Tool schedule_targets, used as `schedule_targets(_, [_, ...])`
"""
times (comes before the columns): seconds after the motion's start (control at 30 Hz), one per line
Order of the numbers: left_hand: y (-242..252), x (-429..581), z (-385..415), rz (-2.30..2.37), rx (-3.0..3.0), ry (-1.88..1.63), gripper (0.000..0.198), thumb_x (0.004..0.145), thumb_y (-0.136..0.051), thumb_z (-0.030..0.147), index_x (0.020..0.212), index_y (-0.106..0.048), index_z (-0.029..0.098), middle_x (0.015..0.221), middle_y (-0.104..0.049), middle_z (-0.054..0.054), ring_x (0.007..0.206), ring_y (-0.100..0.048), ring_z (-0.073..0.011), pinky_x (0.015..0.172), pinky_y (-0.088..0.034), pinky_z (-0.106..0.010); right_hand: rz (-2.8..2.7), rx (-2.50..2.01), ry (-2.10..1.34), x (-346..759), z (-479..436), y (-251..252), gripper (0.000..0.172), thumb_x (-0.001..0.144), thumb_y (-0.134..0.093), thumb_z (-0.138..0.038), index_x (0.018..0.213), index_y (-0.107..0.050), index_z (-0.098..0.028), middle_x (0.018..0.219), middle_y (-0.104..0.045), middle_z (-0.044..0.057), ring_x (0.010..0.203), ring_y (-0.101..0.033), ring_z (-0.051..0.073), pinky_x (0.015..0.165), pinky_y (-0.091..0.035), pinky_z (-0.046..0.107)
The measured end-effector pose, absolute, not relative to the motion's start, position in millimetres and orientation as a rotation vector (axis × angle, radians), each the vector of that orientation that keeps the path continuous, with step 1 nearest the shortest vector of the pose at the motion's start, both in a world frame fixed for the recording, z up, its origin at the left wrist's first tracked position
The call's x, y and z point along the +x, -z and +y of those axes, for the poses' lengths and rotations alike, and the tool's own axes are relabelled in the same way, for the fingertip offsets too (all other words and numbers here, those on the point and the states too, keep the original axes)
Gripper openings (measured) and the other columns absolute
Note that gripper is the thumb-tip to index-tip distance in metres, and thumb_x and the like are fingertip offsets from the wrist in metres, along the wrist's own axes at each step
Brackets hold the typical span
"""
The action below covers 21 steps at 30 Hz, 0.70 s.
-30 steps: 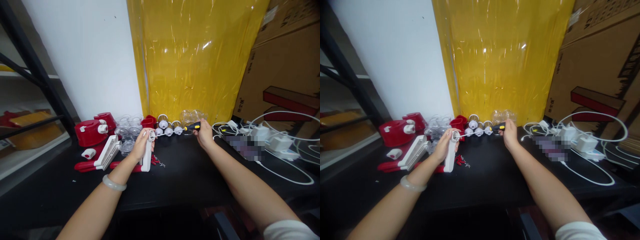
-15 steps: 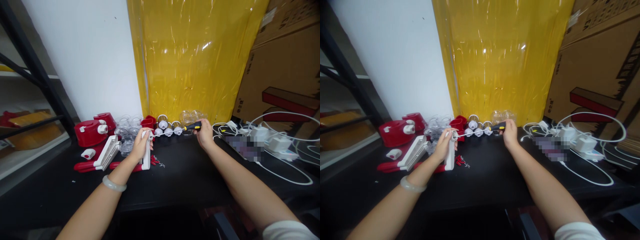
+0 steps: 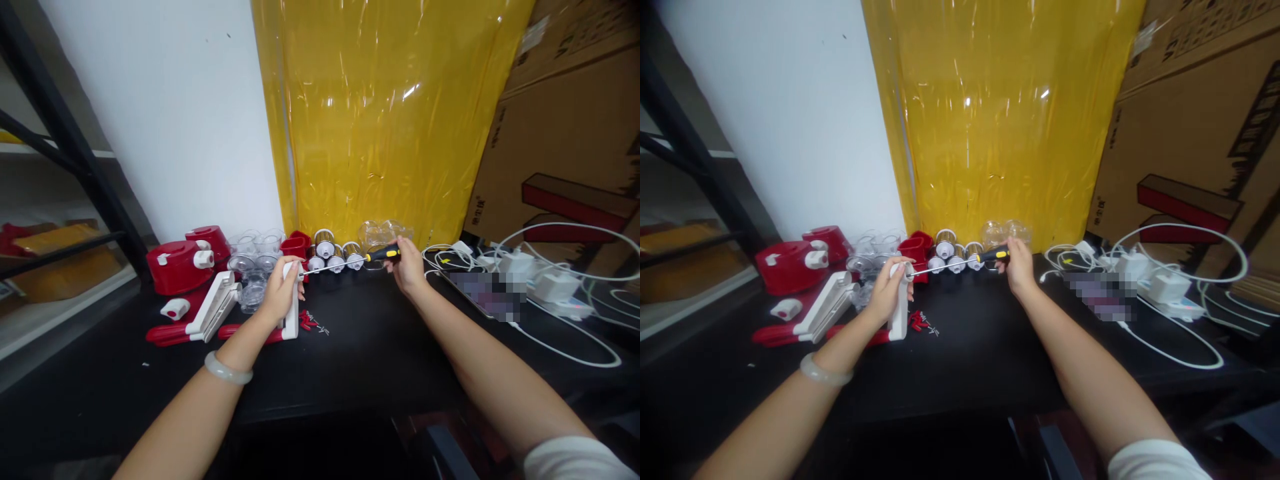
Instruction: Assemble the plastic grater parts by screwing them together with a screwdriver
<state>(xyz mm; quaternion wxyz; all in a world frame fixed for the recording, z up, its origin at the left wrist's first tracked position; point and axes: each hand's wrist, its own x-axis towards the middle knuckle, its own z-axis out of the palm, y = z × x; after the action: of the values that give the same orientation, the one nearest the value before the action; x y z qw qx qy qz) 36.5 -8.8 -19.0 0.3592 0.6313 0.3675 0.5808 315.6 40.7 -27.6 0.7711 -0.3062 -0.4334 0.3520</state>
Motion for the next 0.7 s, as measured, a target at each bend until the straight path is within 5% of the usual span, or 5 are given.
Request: schedule_targets(0.7, [25.5,32.7,-7.7,1.179,1.916,-1.487,0.035,0.093,-0.046,0.050,0.110,-0.053,0.020,0.064,-0.056,0.003,0.050,-0.057,-0.0132,0.045,-0.051,-0.024,-0.942,-0.975,-0.722,317.6,37.1,27.7,0.040,0.085,-0.056,-0.055,0.065,-0.049,-0.021,0.033,-0.042,-0.006,0.024,-0.035,0.007,0.024,-0.023,0.018])
